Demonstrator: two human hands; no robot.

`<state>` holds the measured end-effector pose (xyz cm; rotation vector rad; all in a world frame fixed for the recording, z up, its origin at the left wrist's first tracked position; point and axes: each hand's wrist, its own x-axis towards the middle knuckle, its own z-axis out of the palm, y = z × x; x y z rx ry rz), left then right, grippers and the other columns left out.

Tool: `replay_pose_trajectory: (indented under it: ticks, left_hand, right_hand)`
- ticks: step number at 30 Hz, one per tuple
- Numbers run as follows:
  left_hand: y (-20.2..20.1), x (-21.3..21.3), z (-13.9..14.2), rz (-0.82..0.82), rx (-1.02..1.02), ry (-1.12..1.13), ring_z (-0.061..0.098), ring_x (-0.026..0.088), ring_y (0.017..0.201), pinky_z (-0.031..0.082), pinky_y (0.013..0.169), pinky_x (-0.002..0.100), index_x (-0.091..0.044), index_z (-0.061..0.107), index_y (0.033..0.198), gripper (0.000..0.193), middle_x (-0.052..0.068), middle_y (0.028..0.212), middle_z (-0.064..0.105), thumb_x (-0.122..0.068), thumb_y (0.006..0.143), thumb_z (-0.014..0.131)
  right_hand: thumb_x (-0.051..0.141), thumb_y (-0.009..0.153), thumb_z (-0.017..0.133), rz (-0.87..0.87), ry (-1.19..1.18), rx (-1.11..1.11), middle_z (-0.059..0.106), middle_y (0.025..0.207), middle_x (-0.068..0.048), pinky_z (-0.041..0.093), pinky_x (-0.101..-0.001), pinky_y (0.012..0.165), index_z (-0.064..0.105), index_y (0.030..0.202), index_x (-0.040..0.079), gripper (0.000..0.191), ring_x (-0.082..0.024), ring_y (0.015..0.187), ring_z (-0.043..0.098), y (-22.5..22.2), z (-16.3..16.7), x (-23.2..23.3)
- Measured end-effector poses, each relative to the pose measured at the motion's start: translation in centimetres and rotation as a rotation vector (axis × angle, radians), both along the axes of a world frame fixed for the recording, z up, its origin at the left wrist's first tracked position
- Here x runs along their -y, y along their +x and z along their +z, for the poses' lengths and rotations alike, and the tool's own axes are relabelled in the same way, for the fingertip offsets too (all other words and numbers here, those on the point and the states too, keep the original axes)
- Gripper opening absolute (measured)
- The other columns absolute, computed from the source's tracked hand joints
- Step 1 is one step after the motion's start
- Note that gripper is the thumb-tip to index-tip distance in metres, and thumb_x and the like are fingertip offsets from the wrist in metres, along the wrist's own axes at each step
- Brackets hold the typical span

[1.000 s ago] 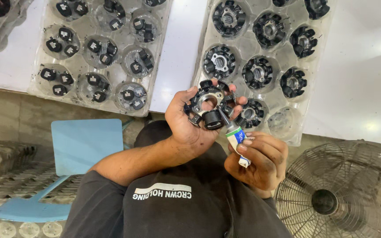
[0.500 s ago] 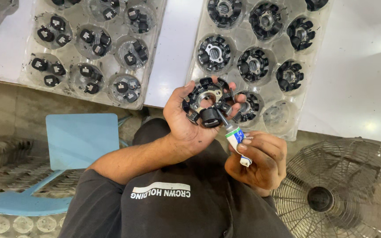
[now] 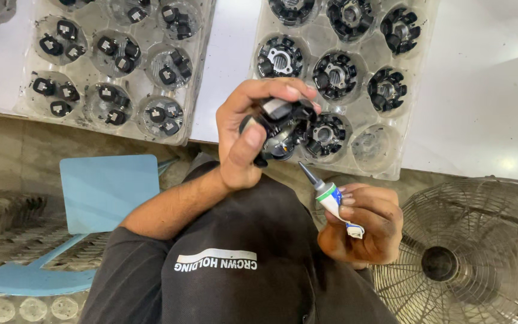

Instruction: The person sits at a workbench and applies adhesive from a squeeze tube to small black electrical plug components held in blister trays. They pick each component, dispense glue onto its metal contacts, and place it back into the tray, repeating the process across many parts.

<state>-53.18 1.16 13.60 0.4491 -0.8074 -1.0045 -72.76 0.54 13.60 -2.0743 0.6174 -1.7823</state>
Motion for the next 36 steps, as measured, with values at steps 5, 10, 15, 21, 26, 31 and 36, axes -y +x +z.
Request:
replay_pose_trajectory:
  ticks: [5,10,15,21,26,31,36]
  left_hand:
    - [0.4,-0.2,0.8,0.058,0.261,-0.103,0.068,0.030,0.114,0.053,0.103,0.038,0.005,0.060,0.129,0.055,0.024,0.129,0.064,-0.039,0.096,0.061]
    - [0.4,0.2,0.8,0.099,0.373,-0.170,0.070,0.031,0.116,0.057,0.105,0.038,0.005,0.063,0.124,0.052,0.025,0.126,0.066,-0.037,0.094,0.060]
    - [0.4,0.2,0.2,0.103,0.393,-0.185,0.070,0.029,0.119,0.055,0.103,0.035,0.004,0.063,0.128,0.050,0.024,0.126,0.066,-0.033,0.096,0.060]
    - [0.2,0.0,-0.7,0.036,0.333,-0.130,0.065,0.024,0.120,0.052,0.108,0.034,0.006,0.058,0.130,0.047,0.023,0.131,0.064,-0.032,0.103,0.057]
    - [-0.6,-0.1,-1.3,-0.026,0.162,-0.081,0.062,0.021,0.119,0.050,0.109,0.034,0.005,0.054,0.133,0.047,0.022,0.133,0.063,-0.034,0.107,0.057]
    - [-0.9,-0.3,-1.7,-0.039,0.083,-0.032,0.062,0.021,0.117,0.051,0.108,0.035,0.004,0.054,0.133,0.047,0.022,0.132,0.063,-0.037,0.109,0.058]
    - [-1.3,-0.4,-1.9,-0.084,-0.078,0.009,0.062,0.024,0.116,0.053,0.107,0.039,0.002,0.052,0.135,0.048,0.022,0.129,0.060,-0.039,0.110,0.057]
  right_hand:
    - [-0.006,0.076,0.072,0.074,-0.047,-0.102,0.058,0.087,-0.009,0.064,-0.0363,0.067,0.060,0.090,0.003,0.021,-0.026,0.077,0.064,-1.3,-0.4,-0.1]
    - [-0.008,0.076,0.073,0.018,-0.021,-0.126,0.060,0.086,-0.009,0.064,-0.0367,0.068,0.059,0.091,0.003,0.023,-0.025,0.078,0.065,-1.1,-0.4,-0.5]
    - [-0.009,0.074,0.071,-0.032,-0.017,-0.208,0.062,0.086,-0.009,0.064,-0.0350,0.069,0.060,0.090,0.003,0.024,-0.024,0.079,0.066,-1.0,0.4,-0.5]
    - [-0.009,0.069,0.071,-0.030,-0.018,-0.278,0.063,0.085,-0.010,0.063,-0.0342,0.069,0.061,0.090,0.003,0.026,-0.024,0.078,0.066,-0.8,0.9,0.0]
    - [-0.010,0.072,0.074,-0.064,-0.002,-0.257,0.064,0.085,-0.008,0.062,-0.0332,0.069,0.062,0.089,0.004,0.026,-0.024,0.078,0.067,-0.6,0.6,-0.1]
    - [-0.009,0.071,0.075,-0.076,-0.014,-0.253,0.063,0.084,-0.008,0.061,-0.0327,0.067,0.061,0.088,0.005,0.026,-0.024,0.077,0.067,-0.5,0.4,-0.2]
    - [-0.009,0.071,0.076,-0.068,-0.032,-0.251,0.064,0.084,-0.008,0.061,-0.0333,0.066,0.062,0.089,0.004,0.026,-0.024,0.076,0.067,-0.4,0.4,-0.1]
